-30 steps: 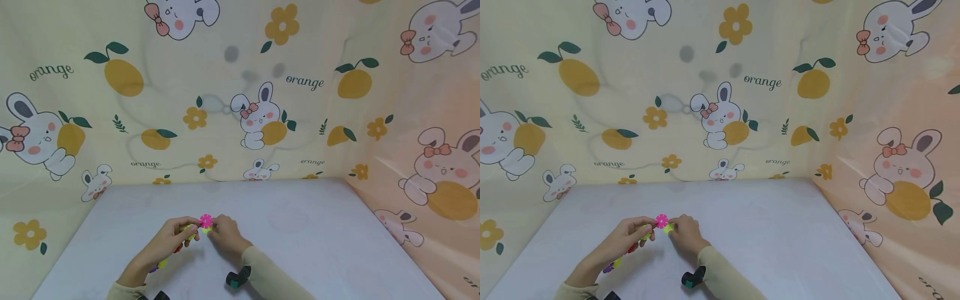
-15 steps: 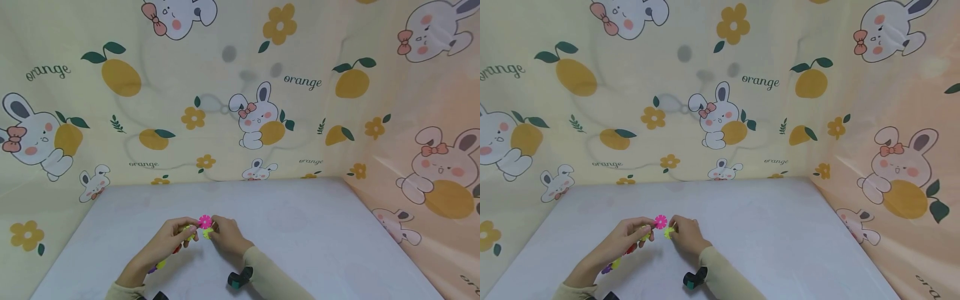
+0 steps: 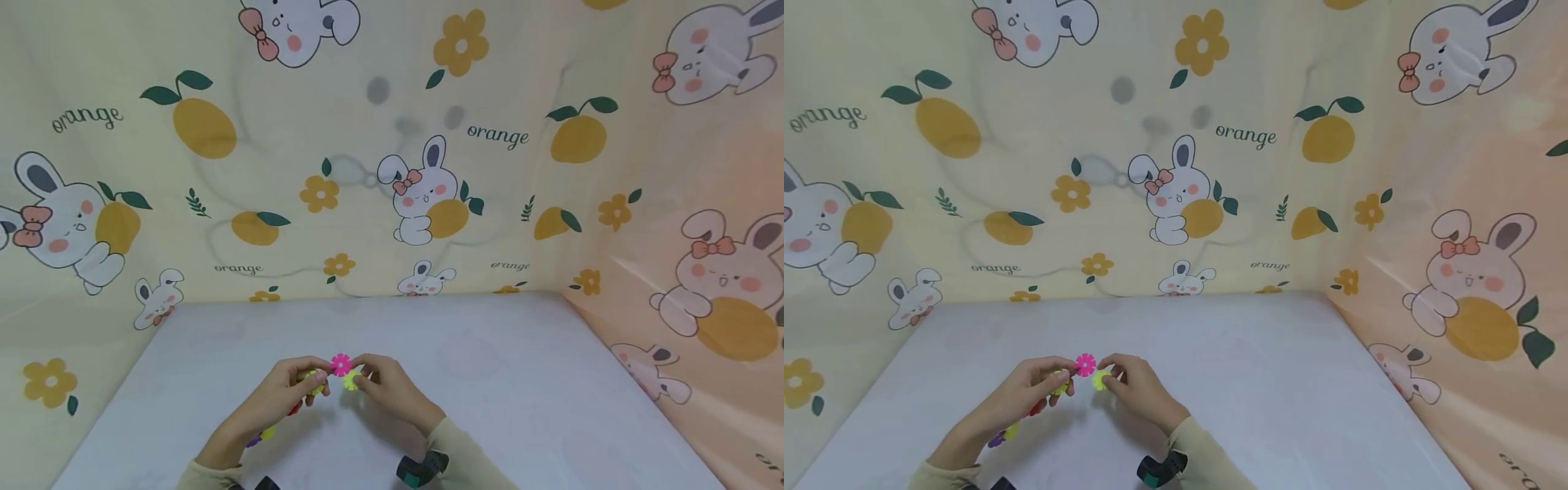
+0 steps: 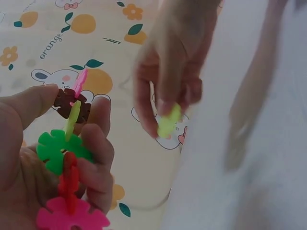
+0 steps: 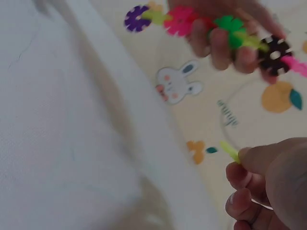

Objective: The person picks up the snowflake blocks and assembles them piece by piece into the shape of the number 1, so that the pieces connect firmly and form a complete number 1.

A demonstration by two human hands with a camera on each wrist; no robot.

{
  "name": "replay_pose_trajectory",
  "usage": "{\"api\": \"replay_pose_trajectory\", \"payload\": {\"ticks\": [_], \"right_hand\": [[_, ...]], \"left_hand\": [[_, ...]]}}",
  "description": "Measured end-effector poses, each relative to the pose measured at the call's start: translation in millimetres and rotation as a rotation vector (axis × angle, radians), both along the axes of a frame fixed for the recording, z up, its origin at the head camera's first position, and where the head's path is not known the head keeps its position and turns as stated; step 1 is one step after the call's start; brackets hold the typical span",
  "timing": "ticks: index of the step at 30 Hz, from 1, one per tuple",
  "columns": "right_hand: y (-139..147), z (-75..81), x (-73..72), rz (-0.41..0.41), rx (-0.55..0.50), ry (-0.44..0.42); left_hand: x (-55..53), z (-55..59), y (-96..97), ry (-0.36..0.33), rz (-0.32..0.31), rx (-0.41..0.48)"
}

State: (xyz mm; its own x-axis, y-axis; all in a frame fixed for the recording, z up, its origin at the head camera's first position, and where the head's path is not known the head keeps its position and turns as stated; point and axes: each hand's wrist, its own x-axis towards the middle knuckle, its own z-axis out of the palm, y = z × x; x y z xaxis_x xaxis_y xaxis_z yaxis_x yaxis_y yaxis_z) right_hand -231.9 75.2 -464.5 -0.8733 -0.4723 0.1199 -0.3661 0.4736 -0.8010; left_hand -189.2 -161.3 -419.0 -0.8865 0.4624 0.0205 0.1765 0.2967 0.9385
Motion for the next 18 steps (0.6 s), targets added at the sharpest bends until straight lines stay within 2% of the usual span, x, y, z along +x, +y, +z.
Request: {"api": "replay_pose_trajectory", "payload": {"ticks": [5, 12, 18], "right_hand": [[9.2, 13.1, 8.4, -0.004, -0.089, 0.015], [15.0, 25.7, 14.4, -0.032, -0.135, 0.033], [25.6, 37.1, 19.3, -0.067, -0.196, 0.048]], "left_hand": [[-0.6, -2.5, 0.3, 0.027, -0.026, 0.003], [-1.3, -5.5, 0.6, 0.039, -0.020, -0.013], [-0.5, -3.4, 0.7, 0.033, -0.004, -0.015]]}}
